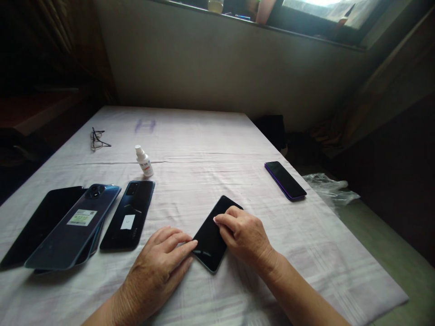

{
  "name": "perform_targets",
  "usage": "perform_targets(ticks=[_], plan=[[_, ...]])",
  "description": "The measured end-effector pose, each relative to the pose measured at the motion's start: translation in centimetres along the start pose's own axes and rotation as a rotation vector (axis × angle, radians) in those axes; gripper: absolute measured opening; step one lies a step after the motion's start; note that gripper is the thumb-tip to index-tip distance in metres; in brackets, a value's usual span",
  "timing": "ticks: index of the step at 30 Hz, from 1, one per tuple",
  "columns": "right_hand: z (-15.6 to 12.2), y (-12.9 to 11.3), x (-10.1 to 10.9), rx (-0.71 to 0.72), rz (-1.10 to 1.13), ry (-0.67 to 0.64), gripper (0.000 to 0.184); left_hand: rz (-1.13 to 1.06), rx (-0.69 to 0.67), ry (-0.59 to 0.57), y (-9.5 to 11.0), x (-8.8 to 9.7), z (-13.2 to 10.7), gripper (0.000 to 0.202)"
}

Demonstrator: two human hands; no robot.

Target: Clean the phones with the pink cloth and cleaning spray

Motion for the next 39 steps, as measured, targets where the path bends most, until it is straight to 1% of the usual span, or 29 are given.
perform_targets(ticks=[2,3,8,10,14,16,20,22,26,27,30,32,33,35,37,39], plan=[[0.2,0.4,0.1,-0.039,-0.032,0.019,0.021,0.001,0.0,0.002,0.0,0.0,0.0,0.026],[0.2,0.3,0.1,-0.034,-0.031,0.02,0.021,0.002,-0.001,0.003,0.0,0.1,0.0,0.026],[-0.2,-1.3,-0.5,0.079,0.046,-0.002,0.021,0.005,-0.016,0.002,0.1,-0.1,0.0,0.026],[-0.1,-0.9,-0.4,0.056,0.029,0.005,0.021,0.003,-0.013,0.003,0.0,-0.1,0.0,0.026],[0.6,0.4,-0.1,-0.044,-0.06,0.031,0.019,-0.008,-0.003,0.016,0.0,0.0,0.0,0.026],[0.7,0.0,-0.2,-0.021,-0.056,0.024,0.019,-0.012,-0.002,0.017,0.0,0.0,-0.1,0.026],[0.7,-1.6,-0.9,0.081,0.008,-0.021,0.02,-0.02,0.008,0.017,-0.1,-0.1,-0.1,0.026],[0.8,-1.4,-0.9,0.062,0.002,-0.03,0.02,-0.019,0.001,0.02,-0.1,-0.1,-0.1,0.026],[1.2,-0.5,-0.6,-0.028,-0.057,-0.023,0.019,-0.013,-0.008,0.025,0.0,0.0,0.0,0.025],[1.3,-0.6,-0.7,-0.017,-0.053,-0.028,0.019,-0.012,-0.01,0.024,0.0,0.0,0.0,0.025],[1.4,-1.5,-1.2,0.074,0.001,-0.068,0.019,-0.006,-0.012,0.015,0.0,0.0,0.0,0.026],[1.4,-1.3,-1.0,0.081,0.009,-0.07,0.02,-0.001,-0.005,0.01,0.0,0.0,-0.1,0.027],[1.5,-0.6,-0.6,0.042,-0.014,-0.043,0.02,0.001,0.0,0.005,-0.1,0.0,-0.1,0.027],[1.5,1.4,0.8,-0.049,-0.034,0.081,0.02,0.009,0.009,-0.009,-0.1,-0.1,-0.2,0.027],[1.2,3.4,2.3,-0.096,0.046,0.236,0.022,0.032,0.024,-0.01,-0.1,-0.3,-0.3,0.028],[0.9,5.4,3.2,-0.151,0.126,0.333,0.025,0.08,0.043,0.01,0.0,-0.7,-0.6,0.041]])
Point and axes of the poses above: each hand's wrist, its own z-axis towards the middle knuckle, its own x-axis out of the back of the hand, y = z × x, the point moved 6 cm from there along z, towards the middle knuckle, and after that the axes turned 10 degrees about x, right-handed, at the moved point
